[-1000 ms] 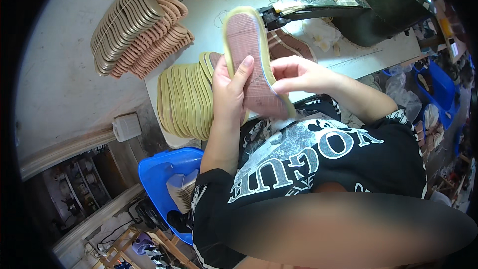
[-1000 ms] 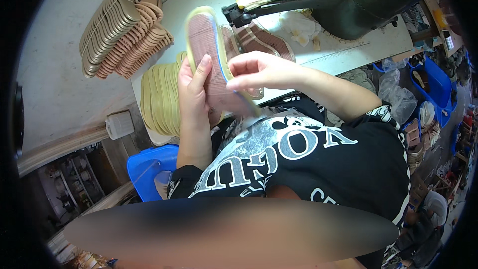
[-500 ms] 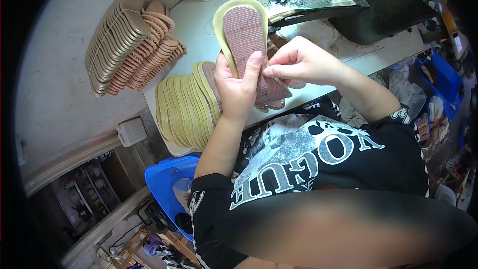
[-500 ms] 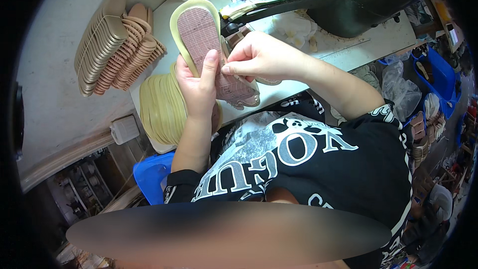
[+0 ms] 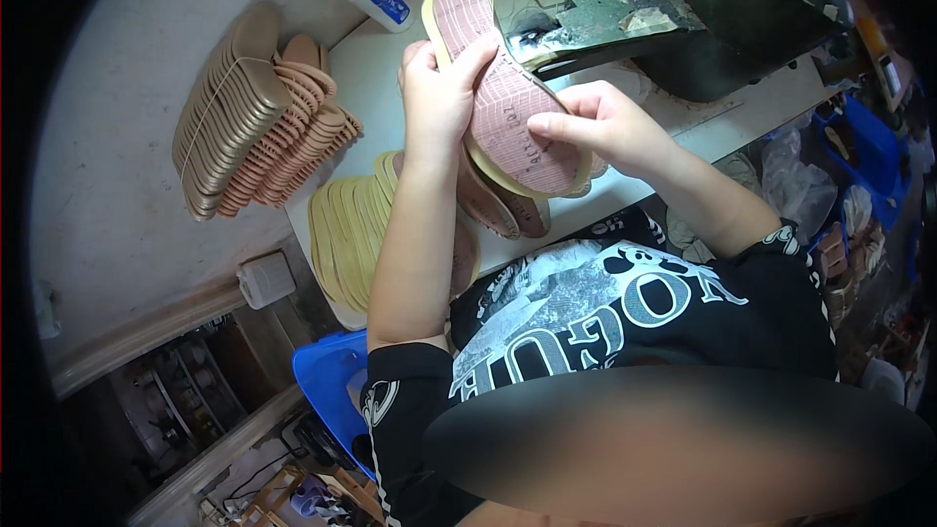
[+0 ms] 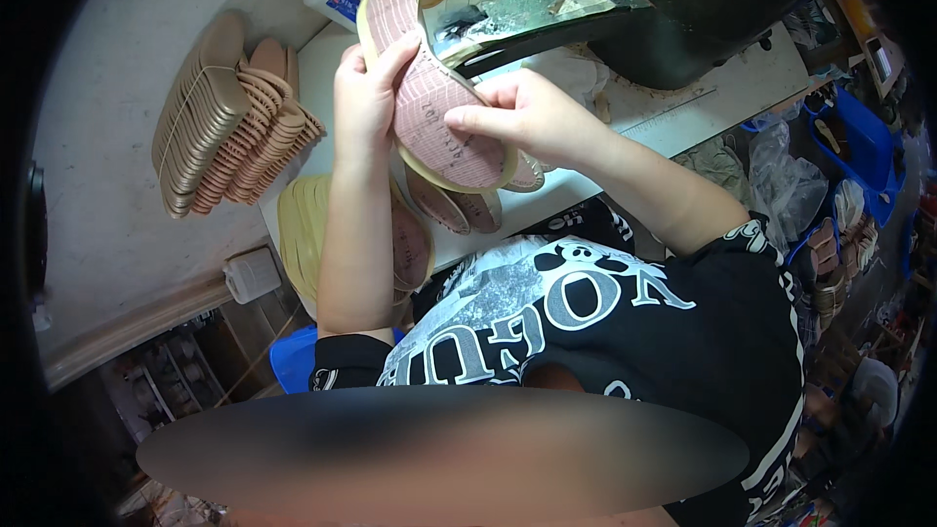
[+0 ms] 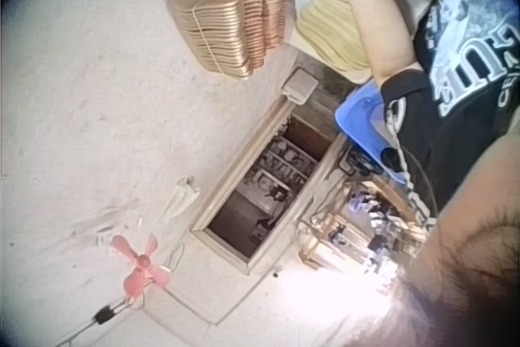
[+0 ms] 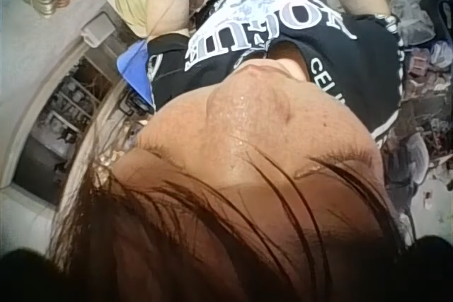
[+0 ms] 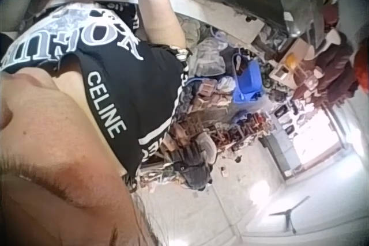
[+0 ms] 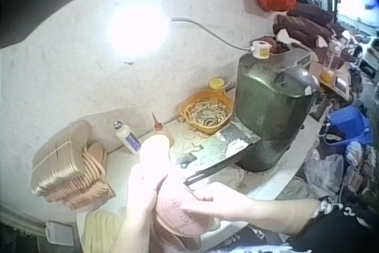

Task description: Hand-assembling and aligning shoe components at a manufacturing workstation.

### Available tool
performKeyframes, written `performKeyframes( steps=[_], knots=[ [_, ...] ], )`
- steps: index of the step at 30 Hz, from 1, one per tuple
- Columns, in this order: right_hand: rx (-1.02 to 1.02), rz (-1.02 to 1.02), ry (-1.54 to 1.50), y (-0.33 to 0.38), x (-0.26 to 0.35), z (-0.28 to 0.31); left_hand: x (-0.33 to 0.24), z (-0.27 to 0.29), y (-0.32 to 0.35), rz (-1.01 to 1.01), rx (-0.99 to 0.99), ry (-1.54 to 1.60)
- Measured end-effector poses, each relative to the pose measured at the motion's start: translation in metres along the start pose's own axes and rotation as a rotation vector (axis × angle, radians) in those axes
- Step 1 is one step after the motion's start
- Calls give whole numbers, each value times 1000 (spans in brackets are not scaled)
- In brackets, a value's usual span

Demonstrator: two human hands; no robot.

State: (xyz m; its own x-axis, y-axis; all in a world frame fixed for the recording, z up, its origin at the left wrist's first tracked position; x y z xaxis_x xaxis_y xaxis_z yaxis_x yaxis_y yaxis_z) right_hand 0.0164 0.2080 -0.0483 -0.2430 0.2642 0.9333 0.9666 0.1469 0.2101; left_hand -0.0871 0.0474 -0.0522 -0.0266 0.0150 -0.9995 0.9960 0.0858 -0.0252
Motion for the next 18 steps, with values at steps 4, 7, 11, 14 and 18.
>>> performKeyframes(
  steps=[4, 7, 11, 14, 18],
  knots=[
    [-133, -4, -44, -4, -5, 12, 9, -14, -10, -96, -80, -193],
    [-146, -13, -135, -7, -4, 17, 15, -17, -19, -48, -52, -187],
    [-180, 12, -185, 5, -12, 7, 16, -14, -25, -51, -97, -340],
    [-34, -234, -194, 18, -22, 2, 15, -14, -30, -10, -76, -347],
    [-137, -183, -368, 21, -27, -13, 4, -17, -30, 106, -25, -283]
  ],
)
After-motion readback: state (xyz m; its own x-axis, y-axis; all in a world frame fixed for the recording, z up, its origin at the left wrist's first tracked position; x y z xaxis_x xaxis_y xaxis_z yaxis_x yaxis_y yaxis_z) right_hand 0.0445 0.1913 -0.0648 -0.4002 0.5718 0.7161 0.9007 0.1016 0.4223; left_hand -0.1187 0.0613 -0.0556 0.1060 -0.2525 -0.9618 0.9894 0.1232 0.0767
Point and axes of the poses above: each hand's wrist, its own y-axis away from the middle knuckle, its own z-axis out of the back of the hand, x = y × z, the point moved 2 cm from there along -y, towards the middle knuckle, and after that the axes turned 15 degrees about -x, right-handed, at the moved point
